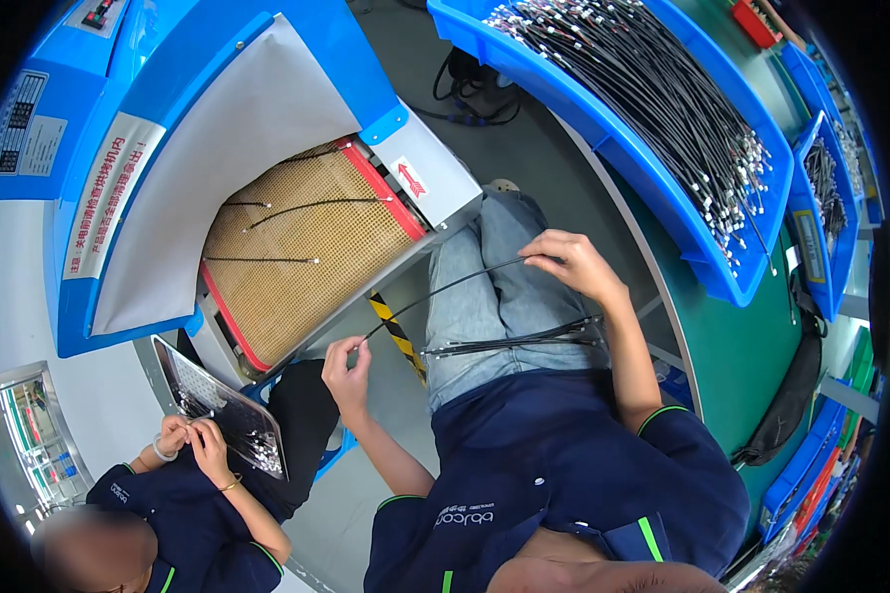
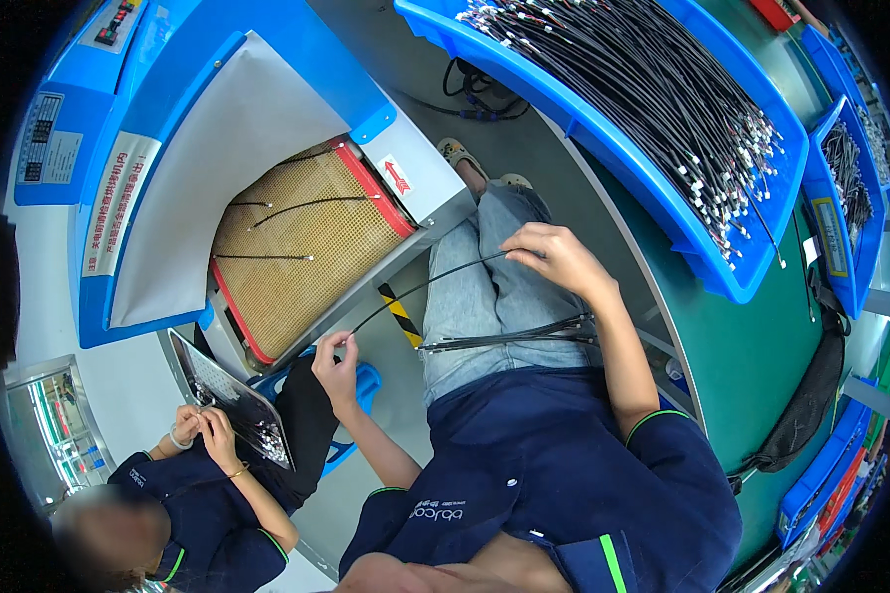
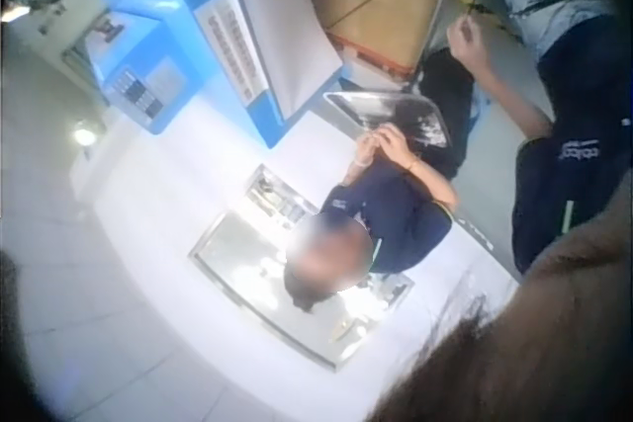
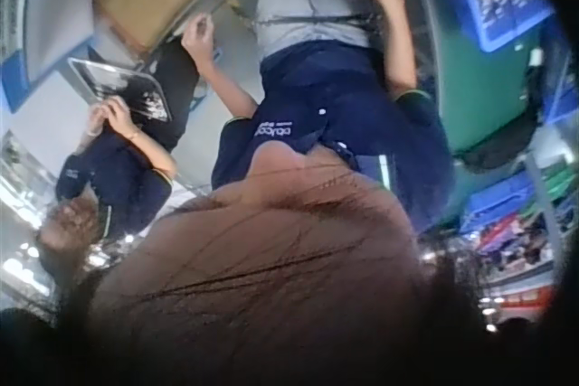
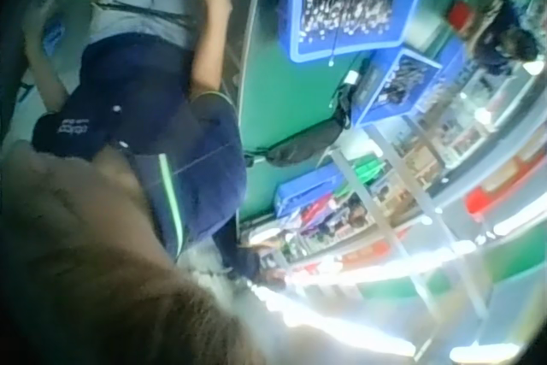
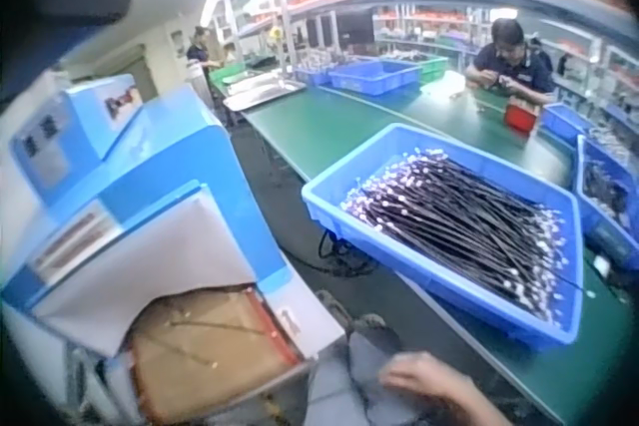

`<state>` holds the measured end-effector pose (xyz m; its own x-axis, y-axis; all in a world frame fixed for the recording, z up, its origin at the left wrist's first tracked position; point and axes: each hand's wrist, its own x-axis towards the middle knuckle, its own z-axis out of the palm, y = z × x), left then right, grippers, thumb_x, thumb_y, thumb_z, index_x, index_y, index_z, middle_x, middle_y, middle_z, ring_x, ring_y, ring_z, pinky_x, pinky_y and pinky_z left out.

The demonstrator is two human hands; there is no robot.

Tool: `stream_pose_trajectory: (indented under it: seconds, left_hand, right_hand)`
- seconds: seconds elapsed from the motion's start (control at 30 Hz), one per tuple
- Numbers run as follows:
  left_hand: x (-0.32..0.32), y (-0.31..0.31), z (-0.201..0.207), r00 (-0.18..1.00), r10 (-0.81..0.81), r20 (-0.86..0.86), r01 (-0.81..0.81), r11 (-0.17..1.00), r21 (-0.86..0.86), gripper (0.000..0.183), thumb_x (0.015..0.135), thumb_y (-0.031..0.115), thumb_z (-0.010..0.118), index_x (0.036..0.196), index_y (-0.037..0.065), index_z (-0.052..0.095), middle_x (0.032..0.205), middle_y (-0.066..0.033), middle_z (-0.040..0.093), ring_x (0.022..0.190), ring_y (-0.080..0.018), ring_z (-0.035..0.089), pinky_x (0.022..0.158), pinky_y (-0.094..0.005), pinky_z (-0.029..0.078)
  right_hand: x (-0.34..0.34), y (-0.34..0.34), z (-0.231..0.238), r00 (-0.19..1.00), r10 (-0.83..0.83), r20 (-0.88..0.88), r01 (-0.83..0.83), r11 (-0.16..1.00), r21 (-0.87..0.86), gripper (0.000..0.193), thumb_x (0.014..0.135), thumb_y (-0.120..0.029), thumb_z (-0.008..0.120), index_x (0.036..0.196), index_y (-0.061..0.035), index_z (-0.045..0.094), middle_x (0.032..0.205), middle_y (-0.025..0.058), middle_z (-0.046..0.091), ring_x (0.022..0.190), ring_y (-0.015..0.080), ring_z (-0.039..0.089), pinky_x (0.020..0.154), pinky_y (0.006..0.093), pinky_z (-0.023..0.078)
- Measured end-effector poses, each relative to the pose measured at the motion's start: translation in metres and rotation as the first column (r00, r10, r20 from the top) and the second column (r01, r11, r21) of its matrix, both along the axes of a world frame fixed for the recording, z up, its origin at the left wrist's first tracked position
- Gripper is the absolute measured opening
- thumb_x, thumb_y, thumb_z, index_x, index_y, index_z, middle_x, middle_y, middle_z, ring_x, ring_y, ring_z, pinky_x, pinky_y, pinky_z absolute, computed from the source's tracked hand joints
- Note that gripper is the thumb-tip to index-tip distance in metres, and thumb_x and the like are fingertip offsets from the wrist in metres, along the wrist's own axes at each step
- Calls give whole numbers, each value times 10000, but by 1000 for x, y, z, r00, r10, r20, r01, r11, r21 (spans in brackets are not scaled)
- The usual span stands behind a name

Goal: The person sits at a workstation and repeatedly picks up black cables from a blue bin. They insert the ends of the cables into a machine with a mesh surface, then remove them and place them back into the bin. A coworker is visible to the left performing a similar task.

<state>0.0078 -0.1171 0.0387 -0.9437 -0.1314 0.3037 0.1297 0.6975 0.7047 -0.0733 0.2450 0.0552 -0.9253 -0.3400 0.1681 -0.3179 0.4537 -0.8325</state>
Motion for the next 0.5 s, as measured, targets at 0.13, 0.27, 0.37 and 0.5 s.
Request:
stream_pose_trajectory:
  seconds: [0.13, 0.27, 0.37, 0.5]
  left_hand:
    - [1, -3, 2, 1000, -2, 12, 2, 1000, -1, 122, 727, -62, 677, 825, -13, 623, 775, -93, 645, 695, -195, 606, 651, -283, 500]
    - [0, -3, -1, 1000, -16, -15, 16, 1000, -7, 124, 727, -65, 675, 825, -10, 621, 754, -79, 631, 672, -169, 585, 644, -273, 485]
    - [0, -3, -1, 999, -23, -23, 23, 1000, -4, 126, 728, -64, 675, 827, -8, 621, 746, -73, 624, 661, -156, 576, 641, -267, 477]
    - [0, -2, 0, 999, -28, -27, 28, 1000, -1, 126, 728, -61, 676, 829, -8, 622, 753, -75, 628, 668, -158, 582, 644, -266, 477]
  right_hand:
    - [2, 0, 8, 990, -29, 135, 28, 1000, 7, 129, 813, -130, 677, 860, -12, 654, 812, 86, 645, 739, 236, 626, 648, 321, 496]
    - [3, 1, 7, 998, -9, 66, 8, 1000, 5, 124, 811, -128, 682, 846, -14, 652, 768, 86, 630, 686, 229, 609, 605, 315, 478]
    - [3, 2, 3, 1000, 2, 30, -3, 1000, 3, 117, 806, -128, 687, 835, -18, 656, 739, 85, 620, 666, 223, 601, 587, 316, 470]
    - [3, 1, 2, 1000, -5, -2, 5, 999, -32, 110, 801, -127, 691, 825, -24, 662, 718, 80, 613, 656, 215, 594, 575, 313, 465]
